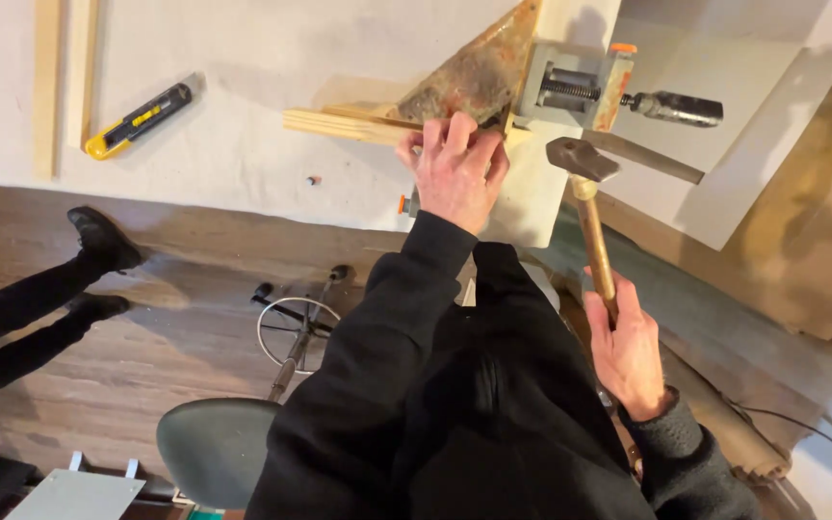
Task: Assembling wooden frame corners using a hammer, corner clamp, and wood glue.
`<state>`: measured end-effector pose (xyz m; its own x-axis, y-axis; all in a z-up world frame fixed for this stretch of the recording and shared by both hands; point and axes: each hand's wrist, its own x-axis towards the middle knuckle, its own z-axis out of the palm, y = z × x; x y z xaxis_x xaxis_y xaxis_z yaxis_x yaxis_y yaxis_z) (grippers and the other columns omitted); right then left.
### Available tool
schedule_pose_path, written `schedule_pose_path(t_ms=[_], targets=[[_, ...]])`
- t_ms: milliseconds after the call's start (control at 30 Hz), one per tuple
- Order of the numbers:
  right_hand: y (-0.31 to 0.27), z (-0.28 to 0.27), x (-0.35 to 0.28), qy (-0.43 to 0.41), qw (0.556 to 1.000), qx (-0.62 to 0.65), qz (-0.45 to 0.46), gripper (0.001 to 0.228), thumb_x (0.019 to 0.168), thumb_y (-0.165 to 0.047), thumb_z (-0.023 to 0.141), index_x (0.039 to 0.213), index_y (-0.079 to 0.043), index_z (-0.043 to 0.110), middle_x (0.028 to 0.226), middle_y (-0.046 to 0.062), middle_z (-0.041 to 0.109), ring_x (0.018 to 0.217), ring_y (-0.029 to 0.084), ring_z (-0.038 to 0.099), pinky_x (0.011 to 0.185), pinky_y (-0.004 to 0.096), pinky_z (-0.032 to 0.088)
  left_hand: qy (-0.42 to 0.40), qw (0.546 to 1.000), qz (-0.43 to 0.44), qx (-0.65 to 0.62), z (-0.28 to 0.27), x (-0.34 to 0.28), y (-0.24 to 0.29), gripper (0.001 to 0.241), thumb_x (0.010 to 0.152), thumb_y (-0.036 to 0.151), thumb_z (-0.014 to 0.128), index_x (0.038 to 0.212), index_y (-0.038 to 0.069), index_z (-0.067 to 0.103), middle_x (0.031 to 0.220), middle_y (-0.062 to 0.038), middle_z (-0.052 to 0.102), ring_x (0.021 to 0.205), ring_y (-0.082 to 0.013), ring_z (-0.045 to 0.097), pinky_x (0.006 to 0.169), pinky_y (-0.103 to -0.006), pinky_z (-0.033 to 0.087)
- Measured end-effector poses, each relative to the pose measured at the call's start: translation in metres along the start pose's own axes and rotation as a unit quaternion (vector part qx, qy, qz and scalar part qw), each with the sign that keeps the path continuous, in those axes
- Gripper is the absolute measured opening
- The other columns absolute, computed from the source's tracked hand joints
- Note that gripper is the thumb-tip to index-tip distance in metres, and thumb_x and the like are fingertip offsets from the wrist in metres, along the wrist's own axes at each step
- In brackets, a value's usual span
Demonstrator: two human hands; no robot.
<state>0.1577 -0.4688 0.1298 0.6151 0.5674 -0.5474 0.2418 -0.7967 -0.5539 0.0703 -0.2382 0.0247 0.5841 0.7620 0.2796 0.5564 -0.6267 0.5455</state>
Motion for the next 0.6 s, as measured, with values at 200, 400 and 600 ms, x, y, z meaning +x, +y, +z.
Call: schedule_pose_path(t_ms=[200,400,600], targets=[[0.0,0.008,-0.005,0.004,1.0,0.003,-0.022,0.039,0.104,-0.018,0.056,0.141,-0.005,0.052,0.103,0.024,0.07,0.087,0.04,0.07,0.077,0.043,0.055,-0.006,1.0,0.009,0.014,0.007,-0.001,-0.004,0.019,0.076,0.02,0.083,0.087,0.019,0.068,0.11,0.002,0.049,0.109,-0.0227,0.049,0.099,-0.0532,0.03],[-0.019,0.008,0.003,-0.005,0.999,-0.008,-0.053,0.04,0.104,-0.017,0.057,0.142,-0.004,0.051,0.106,0.027,0.068,0.092,0.044,0.068,0.079,0.044,0.055,0.007,1.0,0.012,0.027,0.012,-0.004,-0.003,0.02,0.075,0.019,0.085,0.087,0.018,0.068,0.113,0.002,0.049,0.111,-0.0225,0.049,0.098,-0.0531,0.03],[-0.025,0.011,0.01,-0.003,0.995,-0.022,-0.095,0.038,0.105,-0.015,0.057,0.141,-0.004,0.052,0.11,0.028,0.069,0.097,0.047,0.066,0.079,0.046,0.054,0.002,1.0,0.004,0.015,0.008,-0.004,-0.003,0.023,0.074,0.019,0.084,0.092,0.017,0.07,0.116,0.002,0.049,0.113,-0.0225,0.048,0.1,-0.0533,0.03]])
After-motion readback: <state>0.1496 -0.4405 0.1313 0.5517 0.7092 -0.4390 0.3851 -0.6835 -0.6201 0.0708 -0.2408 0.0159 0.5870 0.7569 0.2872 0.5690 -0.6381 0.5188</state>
